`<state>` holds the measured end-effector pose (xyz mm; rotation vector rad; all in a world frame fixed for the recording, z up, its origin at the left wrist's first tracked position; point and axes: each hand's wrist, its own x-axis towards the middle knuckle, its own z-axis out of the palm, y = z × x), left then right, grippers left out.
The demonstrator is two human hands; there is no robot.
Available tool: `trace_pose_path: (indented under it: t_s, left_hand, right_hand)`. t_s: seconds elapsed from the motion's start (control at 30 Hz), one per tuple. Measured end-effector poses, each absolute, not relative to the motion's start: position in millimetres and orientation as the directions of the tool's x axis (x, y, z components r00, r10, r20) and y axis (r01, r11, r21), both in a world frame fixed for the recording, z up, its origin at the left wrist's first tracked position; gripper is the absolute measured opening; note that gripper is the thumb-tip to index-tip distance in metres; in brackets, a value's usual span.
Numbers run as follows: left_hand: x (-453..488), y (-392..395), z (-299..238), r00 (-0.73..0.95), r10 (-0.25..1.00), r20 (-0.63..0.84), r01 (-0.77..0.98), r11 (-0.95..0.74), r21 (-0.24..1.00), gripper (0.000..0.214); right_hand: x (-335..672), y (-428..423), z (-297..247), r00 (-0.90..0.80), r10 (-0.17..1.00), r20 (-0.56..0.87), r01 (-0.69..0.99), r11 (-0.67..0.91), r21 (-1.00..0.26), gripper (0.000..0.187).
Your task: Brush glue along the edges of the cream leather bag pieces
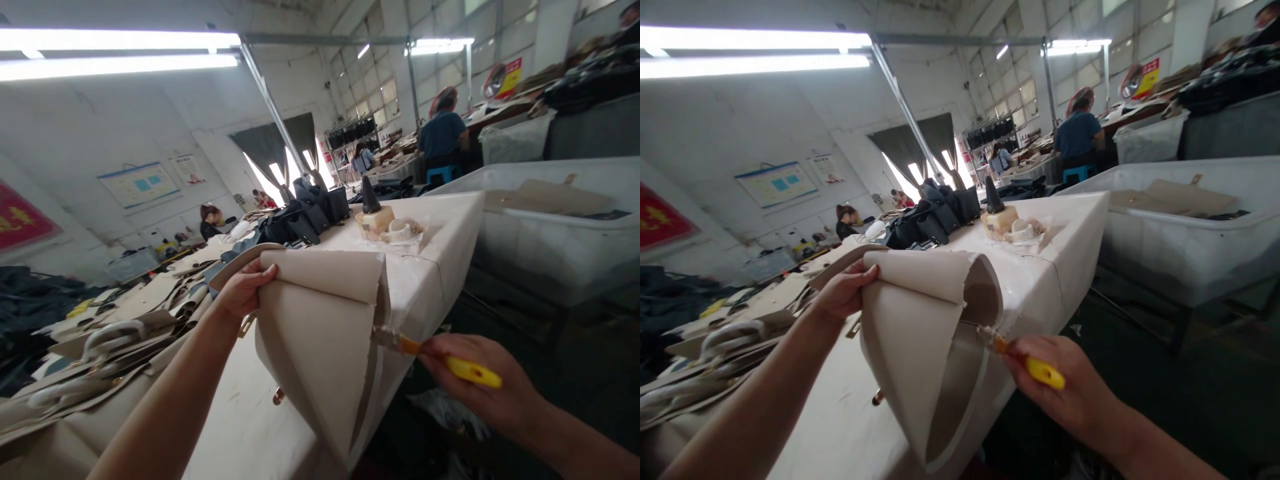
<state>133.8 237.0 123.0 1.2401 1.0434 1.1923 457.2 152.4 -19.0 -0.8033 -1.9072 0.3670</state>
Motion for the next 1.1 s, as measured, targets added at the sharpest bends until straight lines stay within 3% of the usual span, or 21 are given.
trace_pose_path:
  t_s: [0.1,0.27,0.47,0.7,1.1]
  left_hand:
    - [135,233,118,0.134,0.989,0.056,-0.103,-0.042,0.994,0.033]
    - [137,228,111,0.174,0.983,0.053,-0.13,-0.03,0.991,0.03]
    - [136,229,103,0.192,0.979,0.075,-0.139,-0.048,0.989,0.032]
    - [134,227,102,0.18,0.981,0.078,-0.148,-0.052,0.988,0.032]
    - [132,226,97,0.205,0.974,0.096,-0.146,-0.067,0.987,0.027]
  right_hand:
    - [443,157,-29,-0.429,0.525,0.735,0.438,0.833,-0.339,0.016]
    - [439,161,-35,-0.467,0.521,0.714,0.506,0.82,-0.267,0.015]
    - [441,145,-26,-0.48,0.412,0.774,0.496,0.856,-0.147,0.016]
    - [430,145,-49,-0.658,0.442,0.61,0.598,0.798,0.067,0.022]
    - [436,135,-31,-0.641,0.447,0.624,0.568,0.823,-0.007,0.02]
